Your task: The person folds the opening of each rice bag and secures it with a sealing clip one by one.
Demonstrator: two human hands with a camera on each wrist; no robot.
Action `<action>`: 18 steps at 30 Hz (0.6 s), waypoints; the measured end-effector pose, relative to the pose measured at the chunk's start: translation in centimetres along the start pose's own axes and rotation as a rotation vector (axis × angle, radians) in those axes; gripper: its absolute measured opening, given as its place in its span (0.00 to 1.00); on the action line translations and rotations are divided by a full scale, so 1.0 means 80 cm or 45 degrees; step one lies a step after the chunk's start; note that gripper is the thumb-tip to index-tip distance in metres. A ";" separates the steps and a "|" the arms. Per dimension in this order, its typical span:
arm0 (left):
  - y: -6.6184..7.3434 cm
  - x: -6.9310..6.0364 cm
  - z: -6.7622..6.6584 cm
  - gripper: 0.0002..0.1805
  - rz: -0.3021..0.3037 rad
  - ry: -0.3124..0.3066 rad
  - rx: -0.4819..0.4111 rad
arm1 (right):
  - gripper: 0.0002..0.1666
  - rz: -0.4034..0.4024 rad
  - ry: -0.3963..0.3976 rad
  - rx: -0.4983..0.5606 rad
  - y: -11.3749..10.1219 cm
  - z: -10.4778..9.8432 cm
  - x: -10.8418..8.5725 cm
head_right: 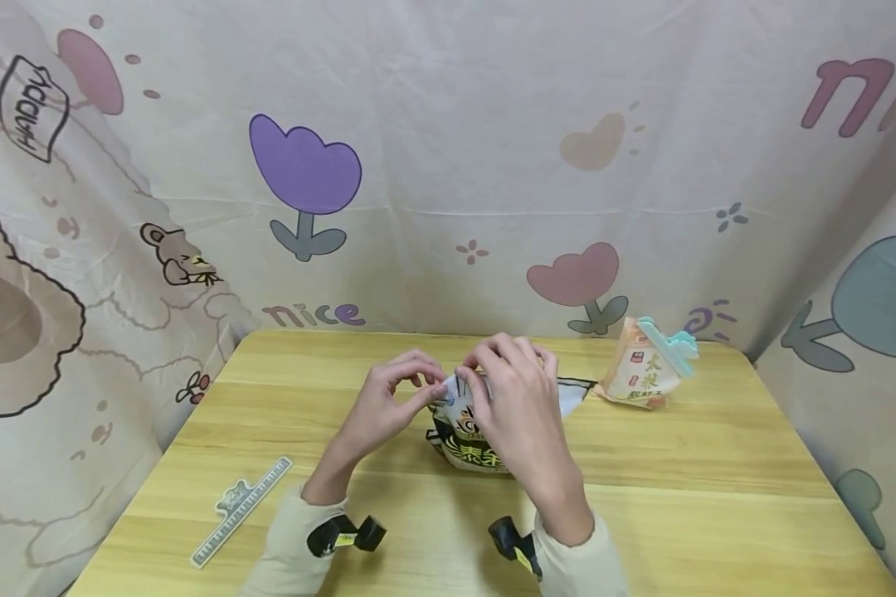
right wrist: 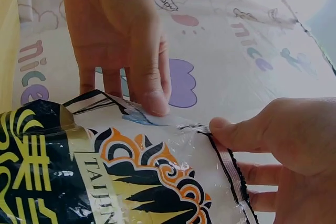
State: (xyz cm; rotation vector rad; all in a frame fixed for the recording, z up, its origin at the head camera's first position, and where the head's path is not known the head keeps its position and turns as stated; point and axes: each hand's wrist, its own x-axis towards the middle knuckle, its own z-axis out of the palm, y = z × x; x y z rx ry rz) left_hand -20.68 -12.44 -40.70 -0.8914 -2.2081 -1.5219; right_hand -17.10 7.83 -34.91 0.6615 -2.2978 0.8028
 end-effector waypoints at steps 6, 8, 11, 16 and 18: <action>0.008 0.000 0.011 0.03 -0.016 0.074 -0.054 | 0.05 -0.019 0.001 0.035 0.002 0.001 0.001; 0.012 0.001 0.016 0.02 -0.007 0.119 -0.051 | 0.06 -0.026 -0.006 0.037 0.002 0.001 0.001; 0.014 0.001 0.022 0.02 0.007 0.168 -0.045 | 0.07 -0.040 -0.017 0.034 0.003 0.001 0.001; 0.017 0.001 0.025 0.03 -0.020 0.180 -0.041 | 0.07 -0.054 -0.043 0.000 0.003 0.002 0.001; 0.019 0.000 0.026 0.03 -0.038 0.190 -0.051 | 0.07 -0.060 -0.052 -0.031 0.002 0.004 0.000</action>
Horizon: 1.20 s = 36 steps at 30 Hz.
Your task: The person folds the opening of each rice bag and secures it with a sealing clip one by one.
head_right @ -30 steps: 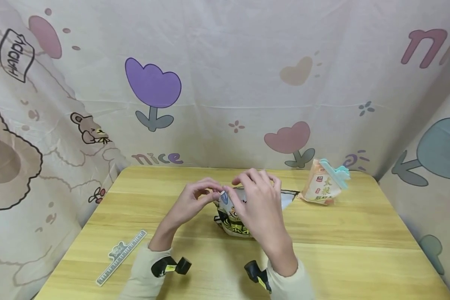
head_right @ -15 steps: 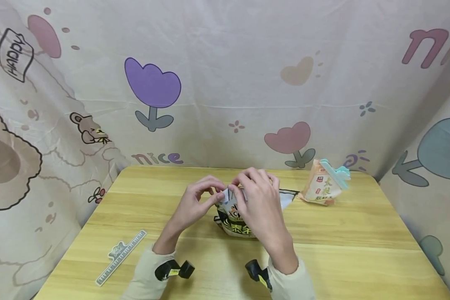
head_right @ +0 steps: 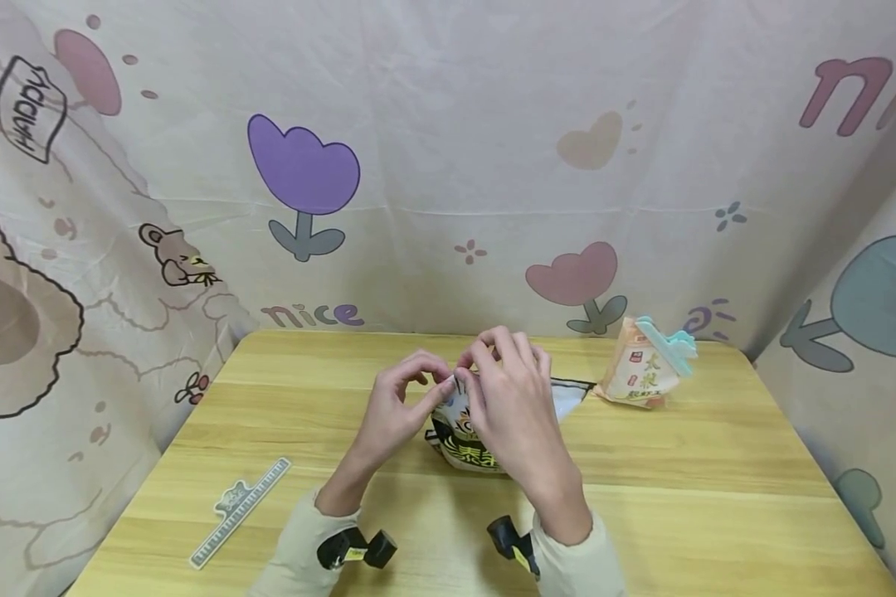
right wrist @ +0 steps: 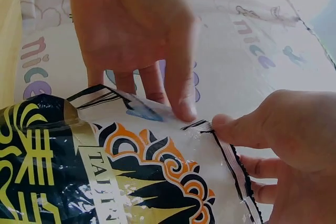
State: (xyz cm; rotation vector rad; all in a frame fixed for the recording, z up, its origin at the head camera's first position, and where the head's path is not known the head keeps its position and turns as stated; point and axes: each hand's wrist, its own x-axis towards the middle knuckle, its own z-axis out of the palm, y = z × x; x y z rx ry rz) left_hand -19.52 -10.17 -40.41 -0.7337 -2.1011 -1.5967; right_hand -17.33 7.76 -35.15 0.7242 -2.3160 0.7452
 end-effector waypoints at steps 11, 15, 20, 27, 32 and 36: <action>0.009 -0.004 0.009 0.03 0.174 0.164 0.191 | 0.05 -0.036 -0.014 -0.146 -0.004 0.002 0.000; 0.011 -0.003 0.010 0.01 0.225 0.187 0.330 | 0.05 -0.046 -0.030 -0.195 -0.006 0.001 -0.001; 0.012 -0.003 0.012 0.03 0.245 0.186 0.362 | 0.05 -0.034 -0.022 -0.198 -0.005 -0.002 -0.002; 0.013 -0.003 0.013 0.03 0.285 0.174 0.394 | 0.05 -0.067 0.000 -0.176 -0.006 -0.001 -0.001; 0.018 -0.002 0.010 0.02 0.336 0.166 0.597 | 0.04 -0.069 -0.026 -0.207 -0.007 0.002 0.000; 0.017 -0.003 0.007 0.05 0.323 0.124 0.701 | 0.04 -0.044 -0.040 -0.223 -0.007 0.004 -0.002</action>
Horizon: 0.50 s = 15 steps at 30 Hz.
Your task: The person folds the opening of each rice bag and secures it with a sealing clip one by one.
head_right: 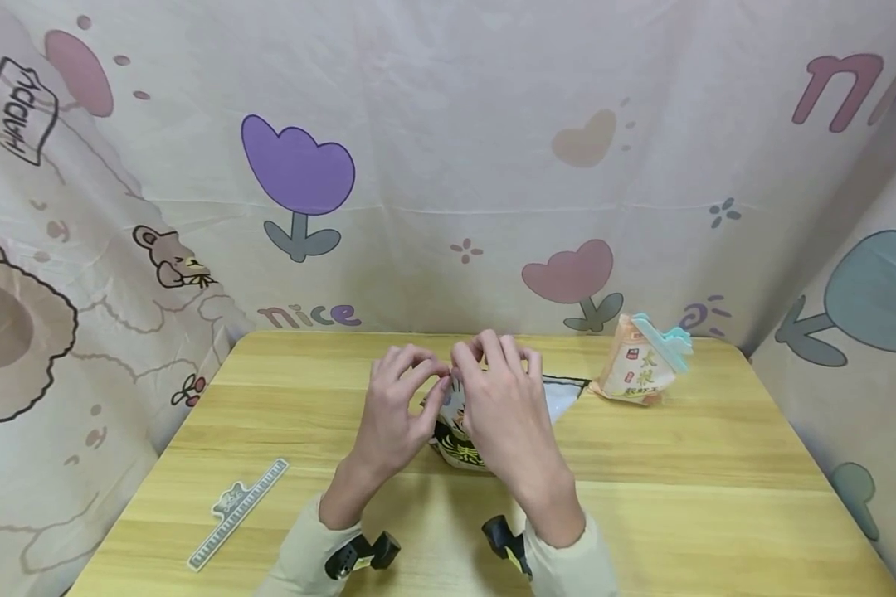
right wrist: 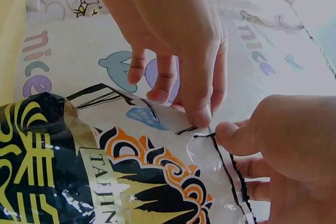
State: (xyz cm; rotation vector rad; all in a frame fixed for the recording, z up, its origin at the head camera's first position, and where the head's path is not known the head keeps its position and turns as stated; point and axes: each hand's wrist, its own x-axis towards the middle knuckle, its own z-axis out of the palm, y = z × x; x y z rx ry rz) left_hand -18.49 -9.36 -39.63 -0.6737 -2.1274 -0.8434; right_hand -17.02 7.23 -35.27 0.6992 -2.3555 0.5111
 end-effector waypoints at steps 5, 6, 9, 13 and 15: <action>-0.002 -0.001 -0.005 0.05 -0.004 -0.061 0.067 | 0.04 0.002 0.011 -0.001 0.000 0.001 0.000; -0.003 -0.001 -0.006 0.05 -0.008 -0.070 0.072 | 0.05 0.003 0.013 0.002 0.001 0.001 0.000; -0.005 -0.001 -0.008 0.05 -0.022 -0.088 0.077 | 0.05 0.004 0.015 0.010 0.001 0.000 0.000; -0.008 -0.002 -0.010 0.06 -0.018 -0.110 0.065 | 0.05 0.004 0.008 0.017 0.002 -0.001 0.000; -0.010 -0.001 -0.011 0.06 -0.005 -0.129 0.062 | 0.05 0.001 0.007 0.020 0.003 -0.001 0.000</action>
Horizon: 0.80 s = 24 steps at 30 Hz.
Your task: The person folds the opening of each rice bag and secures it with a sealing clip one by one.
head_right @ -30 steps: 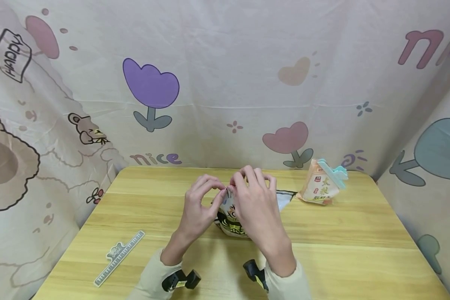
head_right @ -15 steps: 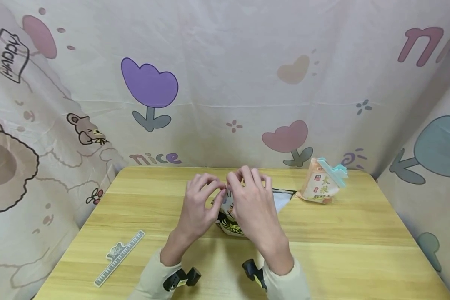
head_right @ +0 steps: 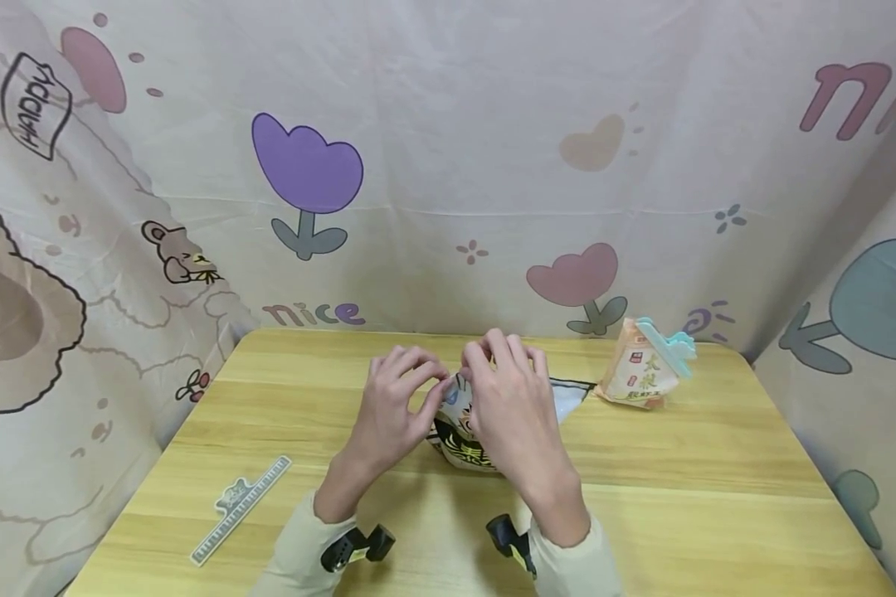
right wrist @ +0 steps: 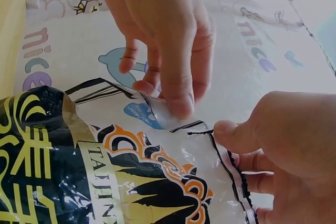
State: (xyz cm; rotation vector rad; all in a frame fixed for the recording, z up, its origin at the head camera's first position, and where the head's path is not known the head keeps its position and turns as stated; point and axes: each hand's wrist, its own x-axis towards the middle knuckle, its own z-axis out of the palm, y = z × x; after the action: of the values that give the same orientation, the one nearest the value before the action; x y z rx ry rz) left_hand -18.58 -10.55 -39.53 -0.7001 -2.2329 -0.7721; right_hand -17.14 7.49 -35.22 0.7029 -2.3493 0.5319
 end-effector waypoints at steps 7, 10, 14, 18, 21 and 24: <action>-0.011 0.001 -0.010 0.02 0.029 -0.103 0.027 | 0.07 -0.026 0.020 0.020 0.003 0.002 0.001; -0.016 0.002 -0.015 0.03 0.013 -0.168 0.028 | 0.08 -0.044 0.014 0.036 0.003 0.004 0.003; -0.020 0.003 -0.021 0.04 -0.013 -0.247 0.040 | 0.08 -0.043 -0.004 0.034 0.006 0.005 0.003; -0.020 0.004 -0.024 0.04 -0.030 -0.310 0.077 | 0.08 -0.022 0.006 0.026 0.009 0.004 0.002; -0.020 0.003 -0.025 0.04 -0.038 -0.326 0.105 | 0.07 -0.013 0.005 0.025 0.010 0.003 0.001; -0.021 0.002 -0.028 0.04 -0.033 -0.312 0.111 | 0.06 0.003 0.000 0.020 0.009 0.003 0.002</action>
State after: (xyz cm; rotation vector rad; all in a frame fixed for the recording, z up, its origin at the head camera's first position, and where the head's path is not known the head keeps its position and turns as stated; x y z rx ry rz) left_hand -18.88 -13.16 -38.63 -0.7593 -2.4842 -0.6250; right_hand -17.79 7.85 -35.45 0.7074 -2.3490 0.5515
